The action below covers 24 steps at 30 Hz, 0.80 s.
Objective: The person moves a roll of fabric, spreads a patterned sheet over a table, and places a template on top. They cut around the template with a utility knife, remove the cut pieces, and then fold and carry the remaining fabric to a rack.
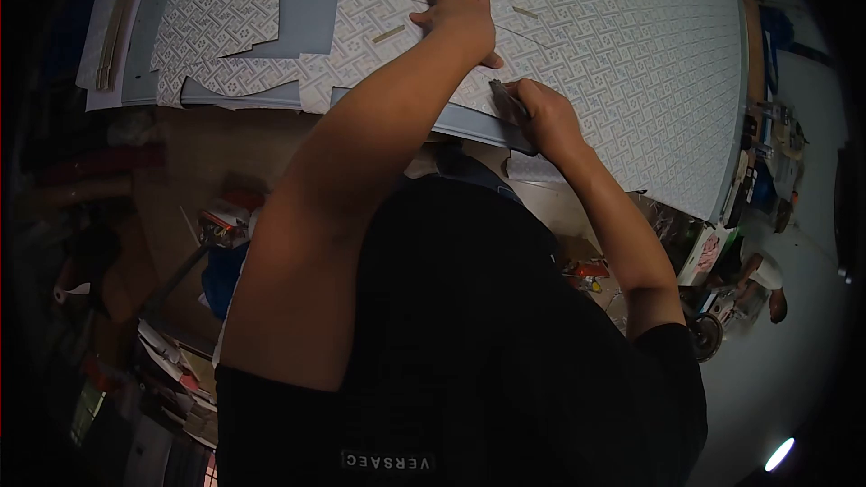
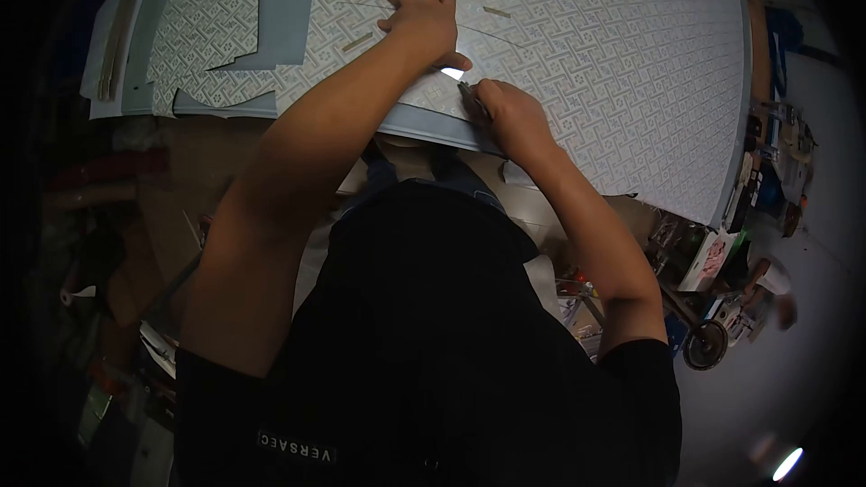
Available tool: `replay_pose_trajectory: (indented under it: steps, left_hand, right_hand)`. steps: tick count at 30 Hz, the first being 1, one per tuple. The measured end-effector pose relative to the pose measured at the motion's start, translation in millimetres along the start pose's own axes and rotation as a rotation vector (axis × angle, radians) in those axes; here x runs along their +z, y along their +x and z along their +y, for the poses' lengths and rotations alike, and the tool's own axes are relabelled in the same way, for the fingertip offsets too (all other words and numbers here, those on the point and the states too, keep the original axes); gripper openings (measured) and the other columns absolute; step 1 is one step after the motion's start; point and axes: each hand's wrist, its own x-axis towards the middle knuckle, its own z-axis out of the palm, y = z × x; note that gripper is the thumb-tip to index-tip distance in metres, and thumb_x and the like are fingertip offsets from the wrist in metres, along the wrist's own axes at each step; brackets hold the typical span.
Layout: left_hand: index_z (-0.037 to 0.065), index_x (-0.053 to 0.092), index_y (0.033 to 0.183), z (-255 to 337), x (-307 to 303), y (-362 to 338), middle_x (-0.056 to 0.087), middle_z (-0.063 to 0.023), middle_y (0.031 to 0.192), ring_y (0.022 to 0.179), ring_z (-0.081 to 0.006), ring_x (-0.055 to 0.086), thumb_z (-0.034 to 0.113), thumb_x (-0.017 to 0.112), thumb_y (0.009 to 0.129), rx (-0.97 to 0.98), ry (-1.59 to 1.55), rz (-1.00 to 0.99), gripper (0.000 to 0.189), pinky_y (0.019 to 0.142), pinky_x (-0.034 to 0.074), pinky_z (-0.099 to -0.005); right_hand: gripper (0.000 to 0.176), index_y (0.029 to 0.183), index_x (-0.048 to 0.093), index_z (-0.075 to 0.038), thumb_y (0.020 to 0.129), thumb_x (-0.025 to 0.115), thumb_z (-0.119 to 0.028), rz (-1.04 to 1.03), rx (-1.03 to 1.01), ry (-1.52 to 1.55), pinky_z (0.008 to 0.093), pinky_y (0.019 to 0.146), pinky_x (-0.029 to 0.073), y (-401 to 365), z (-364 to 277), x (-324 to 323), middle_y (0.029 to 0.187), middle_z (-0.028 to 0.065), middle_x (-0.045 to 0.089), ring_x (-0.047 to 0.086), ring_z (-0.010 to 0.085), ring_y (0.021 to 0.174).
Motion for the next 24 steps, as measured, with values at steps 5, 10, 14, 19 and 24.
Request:
replay_pose_trajectory:
  steps: [5, 10, 14, 19, 24]
  left_hand:
    - [0.011, 0.032, 0.157, -32.1, -0.1, 6.2, 0.027, -0.0232, 0.159, 0.140, -0.0551, 0.031, 0.051, 0.089, 0.073, 0.143, -0.087, 0.021, 0.109, 0.098, 0.052, -0.0680]
    - [0.010, 0.044, 0.150, -29.9, 11.7, -0.4, 0.037, -0.0223, 0.152, 0.134, -0.0470, 0.038, 0.049, 0.089, 0.073, 0.098, -0.097, 0.199, 0.097, 0.094, 0.052, -0.0668]
    - [0.010, 0.045, 0.149, -41.0, 15.6, 4.2, 0.040, -0.0219, 0.151, 0.135, -0.0411, 0.040, 0.047, 0.090, 0.073, 0.110, -0.059, 0.187, 0.095, 0.097, 0.050, -0.0621]
    - [0.009, 0.048, 0.145, -70.7, 8.1, 6.4, 0.046, -0.0135, 0.147, 0.137, -0.0351, 0.042, 0.041, 0.090, 0.074, 0.271, -0.043, 0.129, 0.089, 0.105, 0.044, -0.0535]
    - [0.009, 0.048, 0.145, -70.8, 10.5, 1.2, 0.047, -0.0110, 0.146, 0.137, -0.0353, 0.042, 0.042, 0.090, 0.074, 0.259, -0.042, 0.188, 0.089, 0.103, 0.045, -0.0544]
  right_hand:
    - [0.017, 0.101, 0.063, -0.005, 0.086, 0.071, -0.004, -0.017, -0.026, 0.006, 0.0401, 0.074, 0.056, 5.0, 3.0, -2.1, 0.099, 0.0136, 0.073, 0.071, 0.0348, 0.088]
    - [0.017, 0.101, 0.064, -0.006, 0.086, 0.072, -0.004, 0.010, -0.134, 0.015, 0.0400, 0.073, 0.056, 28.5, 3.2, 4.5, 0.096, 0.0133, 0.071, 0.070, 0.0336, 0.086]
    - [0.018, 0.102, 0.065, -0.006, 0.086, 0.072, -0.004, -0.005, -0.176, 0.033, 0.0404, 0.072, 0.056, 37.3, -1.6, 0.1, 0.094, 0.0137, 0.070, 0.069, 0.0334, 0.085]
    - [0.018, 0.103, 0.066, -0.005, 0.086, 0.072, -0.006, -0.023, -0.194, 0.052, 0.0403, 0.072, 0.056, 38.0, -2.3, 0.5, 0.095, 0.0136, 0.071, 0.070, 0.0332, 0.086]
    - [0.014, 0.102, 0.065, -0.006, 0.089, 0.069, -0.006, -0.064, -0.275, 0.006, 0.0404, 0.073, 0.056, 60.1, 0.9, 2.5, 0.094, 0.0125, 0.070, 0.069, 0.0332, 0.087]
